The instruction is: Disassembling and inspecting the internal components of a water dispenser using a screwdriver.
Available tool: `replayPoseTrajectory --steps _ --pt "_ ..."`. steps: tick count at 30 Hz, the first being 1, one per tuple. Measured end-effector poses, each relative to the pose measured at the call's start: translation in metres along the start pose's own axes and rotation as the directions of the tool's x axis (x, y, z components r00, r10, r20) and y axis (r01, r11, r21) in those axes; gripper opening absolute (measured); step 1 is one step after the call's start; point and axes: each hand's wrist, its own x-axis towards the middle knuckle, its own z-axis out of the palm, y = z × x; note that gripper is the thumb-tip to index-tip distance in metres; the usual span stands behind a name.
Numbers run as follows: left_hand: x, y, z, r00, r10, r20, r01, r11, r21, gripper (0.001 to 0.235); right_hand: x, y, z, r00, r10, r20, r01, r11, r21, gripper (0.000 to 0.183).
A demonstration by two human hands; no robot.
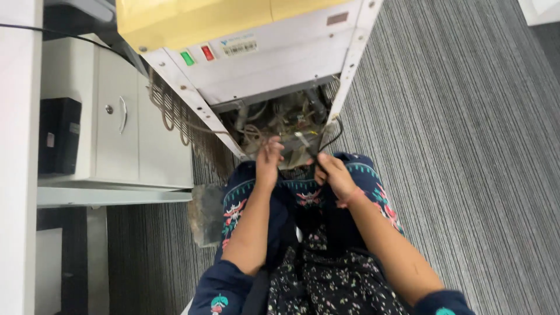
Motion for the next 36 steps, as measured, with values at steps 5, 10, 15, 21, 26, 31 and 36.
replayPoseTrajectory --steps 5,10,15,21,26,31,36 --pt "-0.006 0.010 0.011 0.963 -0.217 0.161 0.058 0.747 0.662 0.039 0.001 -0.018 -0.011 0.999 -0.041 -0.026 0.049 0.877 0.479 0.050" --pt "0.005 0.036 0.009 0.993 -0.113 0.030 0.056 0.681 0.730 0.035 0.013 -0.021 0.007 1.000 0.024 -0.001 -0.022 0.920 0.391 0.051" --pt "0.000 0.054 -0.011 0.991 -0.106 -0.084 0.134 0.692 0.709 0.020 0.005 -0.020 0.037 0.990 -0.029 0.136 -0.012 0.957 0.289 0.048" --pt "-0.011 0.072 -0.032 0.998 -0.012 0.069 -0.030 0.817 0.576 0.018 -0.028 -0.081 0.107 0.809 -0.332 0.485 -0.143 0.689 0.711 0.040" --pt "-0.012 0.094 -0.051 0.991 -0.042 -0.125 0.103 0.842 0.530 0.027 -0.038 -0.111 0.156 0.885 -0.112 0.451 -0.070 0.927 0.369 0.052" --pt "-0.018 0.117 -0.062 0.937 0.050 -0.345 0.101 0.907 0.408 0.026 -0.047 -0.159 0.200 0.961 -0.248 0.119 0.270 0.935 -0.228 0.044" --pt "0.000 0.095 -0.081 0.817 0.273 -0.507 0.005 0.877 0.481 0.060 -0.040 -0.216 0.233 0.708 -0.701 0.088 0.587 0.514 -0.626 0.038"
